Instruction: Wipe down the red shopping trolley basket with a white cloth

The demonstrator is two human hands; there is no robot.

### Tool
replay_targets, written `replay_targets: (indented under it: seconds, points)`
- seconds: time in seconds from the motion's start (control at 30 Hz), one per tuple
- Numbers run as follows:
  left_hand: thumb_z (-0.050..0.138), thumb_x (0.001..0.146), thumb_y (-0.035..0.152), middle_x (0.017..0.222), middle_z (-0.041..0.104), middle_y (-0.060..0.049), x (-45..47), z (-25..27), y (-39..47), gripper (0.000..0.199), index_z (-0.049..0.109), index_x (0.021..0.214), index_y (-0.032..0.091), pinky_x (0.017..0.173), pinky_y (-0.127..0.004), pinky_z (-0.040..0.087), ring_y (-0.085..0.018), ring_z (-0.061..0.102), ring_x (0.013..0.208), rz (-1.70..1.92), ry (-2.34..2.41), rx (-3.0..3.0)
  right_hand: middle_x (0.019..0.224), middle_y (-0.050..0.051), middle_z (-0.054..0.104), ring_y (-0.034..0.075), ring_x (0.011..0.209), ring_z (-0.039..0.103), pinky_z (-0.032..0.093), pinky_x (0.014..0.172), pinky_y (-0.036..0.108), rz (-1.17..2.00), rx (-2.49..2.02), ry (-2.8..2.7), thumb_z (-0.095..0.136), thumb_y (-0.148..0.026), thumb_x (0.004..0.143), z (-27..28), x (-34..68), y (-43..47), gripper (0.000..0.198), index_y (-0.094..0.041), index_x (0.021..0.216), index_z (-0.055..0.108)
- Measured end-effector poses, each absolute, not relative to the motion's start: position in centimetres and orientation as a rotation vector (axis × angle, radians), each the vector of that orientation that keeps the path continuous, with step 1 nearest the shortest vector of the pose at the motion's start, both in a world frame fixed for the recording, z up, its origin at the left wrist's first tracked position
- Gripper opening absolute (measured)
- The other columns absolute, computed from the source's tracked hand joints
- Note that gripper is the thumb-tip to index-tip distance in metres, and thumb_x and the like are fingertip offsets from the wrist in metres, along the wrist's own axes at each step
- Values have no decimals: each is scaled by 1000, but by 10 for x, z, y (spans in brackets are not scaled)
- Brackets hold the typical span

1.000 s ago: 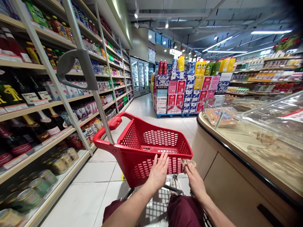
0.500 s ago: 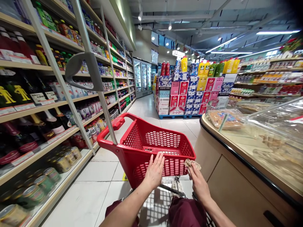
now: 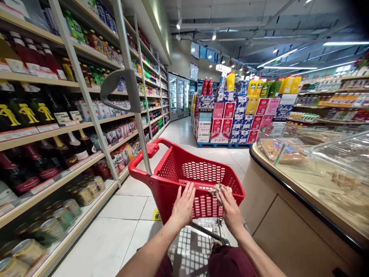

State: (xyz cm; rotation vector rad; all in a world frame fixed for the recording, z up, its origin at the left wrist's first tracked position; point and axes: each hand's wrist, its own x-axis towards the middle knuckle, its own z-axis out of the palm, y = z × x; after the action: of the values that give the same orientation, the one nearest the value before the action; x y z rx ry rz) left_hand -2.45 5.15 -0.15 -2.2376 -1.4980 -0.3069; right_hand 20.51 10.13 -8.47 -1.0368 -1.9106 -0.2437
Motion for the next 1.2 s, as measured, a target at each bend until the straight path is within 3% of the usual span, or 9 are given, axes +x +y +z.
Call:
replay_targets:
  seconds: [0.23,0.4,0.53,0.73,0.87,0.97,1.2]
  points:
    - [38,73,17,143,20,-11,-38,4,55,66,19,135,8,106,-46,12,-23,9,133,-273,-1525,-2164,137,5,35,17,129,24,29,104,43,-199,-950,-1971,26,-3,83,-57,136,116,54,-22,134,30]
    - [39,69,13,142,24,-10,-60,14,55,68,23,135,10,107,-46,10,-22,12,133,-267,-1641,-2084,131,6,44,21,126,29,29,102,47,-275,-1107,-1897,31,-15,86,-74,192,133,42,-21,126,44]
    - [39,68,13,142,26,-8,-63,16,53,69,22,135,11,107,-46,10,-22,11,133,-259,-1643,-2102,135,7,38,22,128,26,23,106,46,-304,-1276,-1749,29,-9,82,-85,227,138,48,-18,128,41]
    - [38,71,14,139,32,-11,-53,16,50,66,22,135,10,106,-48,12,-24,14,132,-242,-1694,-2069,134,5,41,18,127,30,30,103,45,-187,-961,-1992,25,-5,83,-57,133,120,51,-23,130,38]
    - [39,71,15,139,31,-10,-57,13,47,65,25,134,10,106,-49,12,-25,14,132,-239,-1662,-2059,131,4,44,18,122,37,32,102,43,-218,-1020,-1963,31,-15,86,-65,172,130,45,-24,129,39]
    - [41,70,15,140,30,-11,-56,9,47,64,28,133,9,106,-49,13,-26,13,132,-234,-1658,-2037,130,3,45,21,122,38,32,101,43,-355,-1118,-1782,29,-12,83,-77,202,141,50,-26,130,38]
    - [40,72,19,139,32,-12,-45,10,56,61,32,131,8,106,-46,15,-25,16,131,-214,-1703,-1991,135,3,38,19,122,38,38,97,41,-338,-981,-2012,27,-9,83,-69,121,134,54,-26,133,30]
